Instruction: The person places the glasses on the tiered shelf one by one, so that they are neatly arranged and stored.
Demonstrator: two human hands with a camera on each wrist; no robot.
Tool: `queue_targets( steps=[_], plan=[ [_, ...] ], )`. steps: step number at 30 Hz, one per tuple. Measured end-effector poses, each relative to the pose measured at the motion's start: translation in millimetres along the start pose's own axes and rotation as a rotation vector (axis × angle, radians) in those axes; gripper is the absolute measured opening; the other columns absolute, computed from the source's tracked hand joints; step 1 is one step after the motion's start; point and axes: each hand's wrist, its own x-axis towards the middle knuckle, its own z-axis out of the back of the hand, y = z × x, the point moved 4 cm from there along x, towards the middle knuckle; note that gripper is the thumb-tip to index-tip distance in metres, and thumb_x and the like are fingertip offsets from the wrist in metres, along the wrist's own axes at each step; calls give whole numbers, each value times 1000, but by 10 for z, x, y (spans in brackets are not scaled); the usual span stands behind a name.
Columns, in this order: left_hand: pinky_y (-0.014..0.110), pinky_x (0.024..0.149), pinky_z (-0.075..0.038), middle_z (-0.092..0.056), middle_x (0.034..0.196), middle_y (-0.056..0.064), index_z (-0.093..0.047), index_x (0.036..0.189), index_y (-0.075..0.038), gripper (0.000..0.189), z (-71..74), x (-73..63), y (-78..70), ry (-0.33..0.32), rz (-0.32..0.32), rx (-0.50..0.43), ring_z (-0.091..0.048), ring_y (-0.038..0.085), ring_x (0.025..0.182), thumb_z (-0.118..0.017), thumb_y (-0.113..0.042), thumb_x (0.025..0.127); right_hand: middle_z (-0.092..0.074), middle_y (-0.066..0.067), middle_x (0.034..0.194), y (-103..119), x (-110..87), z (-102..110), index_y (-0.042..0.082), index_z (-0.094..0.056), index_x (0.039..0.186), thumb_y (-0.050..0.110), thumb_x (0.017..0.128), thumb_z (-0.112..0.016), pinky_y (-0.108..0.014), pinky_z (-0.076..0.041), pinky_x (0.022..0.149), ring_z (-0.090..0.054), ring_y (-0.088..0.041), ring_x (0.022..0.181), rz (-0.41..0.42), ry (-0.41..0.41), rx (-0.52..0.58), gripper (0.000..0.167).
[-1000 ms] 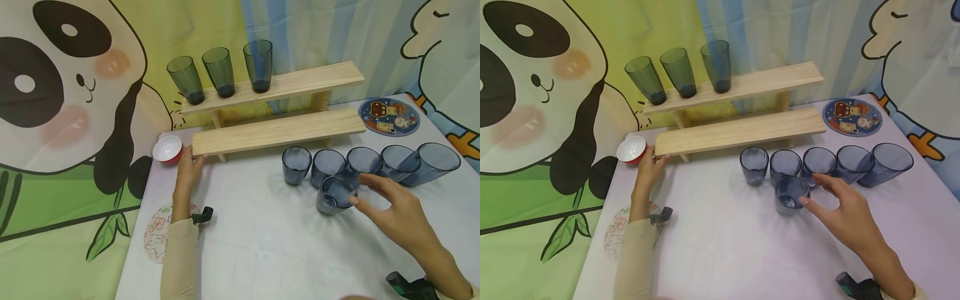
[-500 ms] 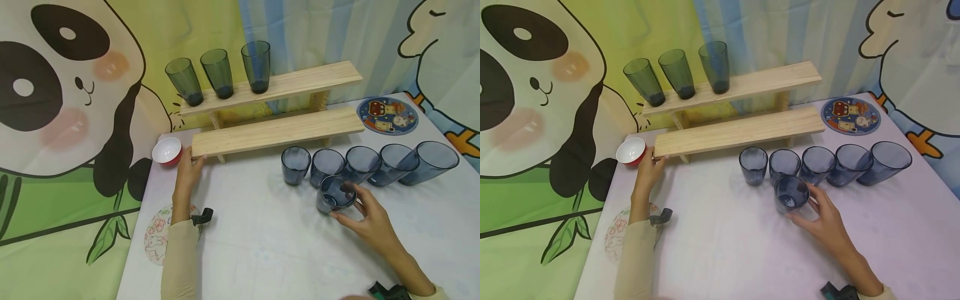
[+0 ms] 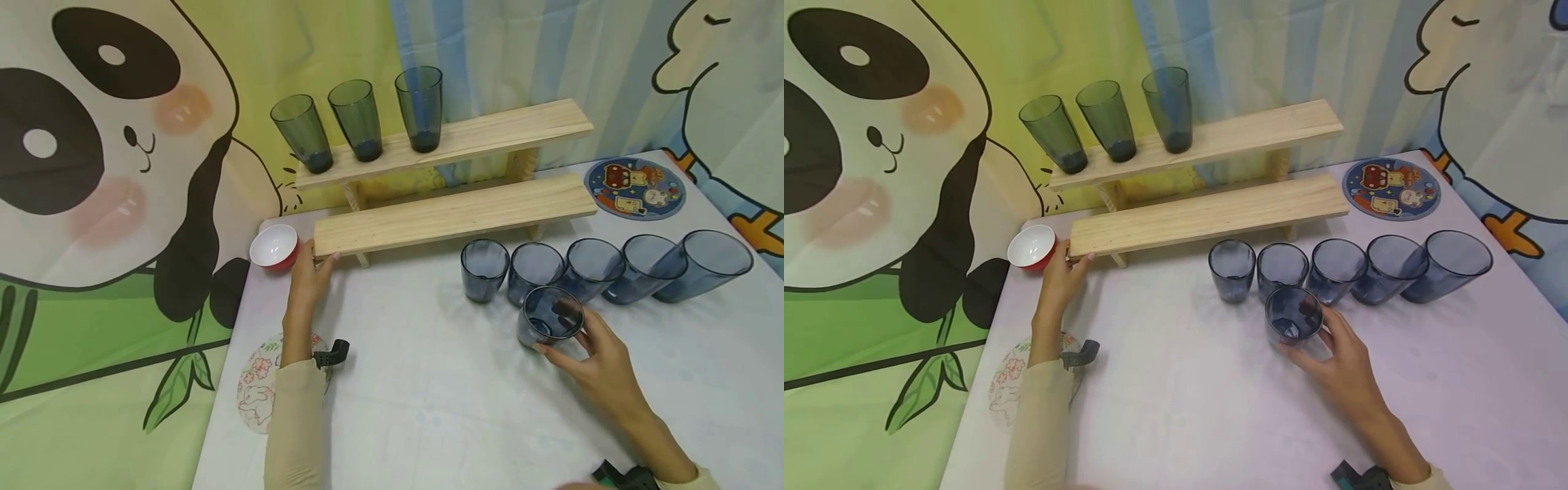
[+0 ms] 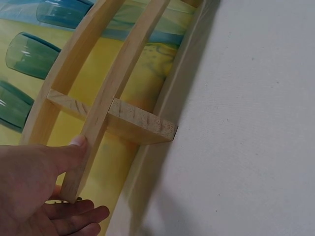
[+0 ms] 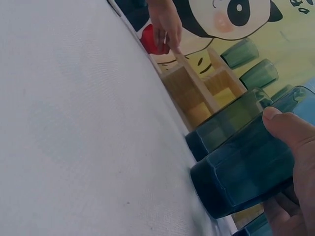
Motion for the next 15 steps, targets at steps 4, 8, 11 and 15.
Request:
queue_targets(
  steps=[4,8,11,15],
  plan=[
    [56,121,-36,-52,154,21,-39,157,-5,68,-12,8,7,7,4,-8,-51,38,142,-68,-37,104,-54,18,141,-16,-15,6,7,-56,150,-16,68,-91,-6,-41,106,-48,9,136,-29,1,-5,92],
    [56,121,-36,-52,154,20,-39,158,-6,68,-12,3,3,8,10,-10,-51,38,143,-68,-37,104,-55,16,142,-15,-12,3,5,-57,149,-18,68,-90,-8,-42,107,-49,7,136,-28,6,16,91],
    [56,121,-36,-52,155,19,-39,158,-6,69,-8,-4,1,9,13,-5,-51,37,142,-68,-37,104,-55,14,144,-11,-6,-3,5,-57,149,-18,69,-90,-9,-42,107,-49,6,137,-24,21,28,90],
    [56,122,-36,-51,156,19,-38,159,-7,70,-9,-10,6,13,19,-3,-50,37,143,-67,-38,104,-55,15,147,14,-13,-4,8,-57,150,-14,70,-91,-8,-42,106,-48,7,138,-24,54,18,89]
  ],
)
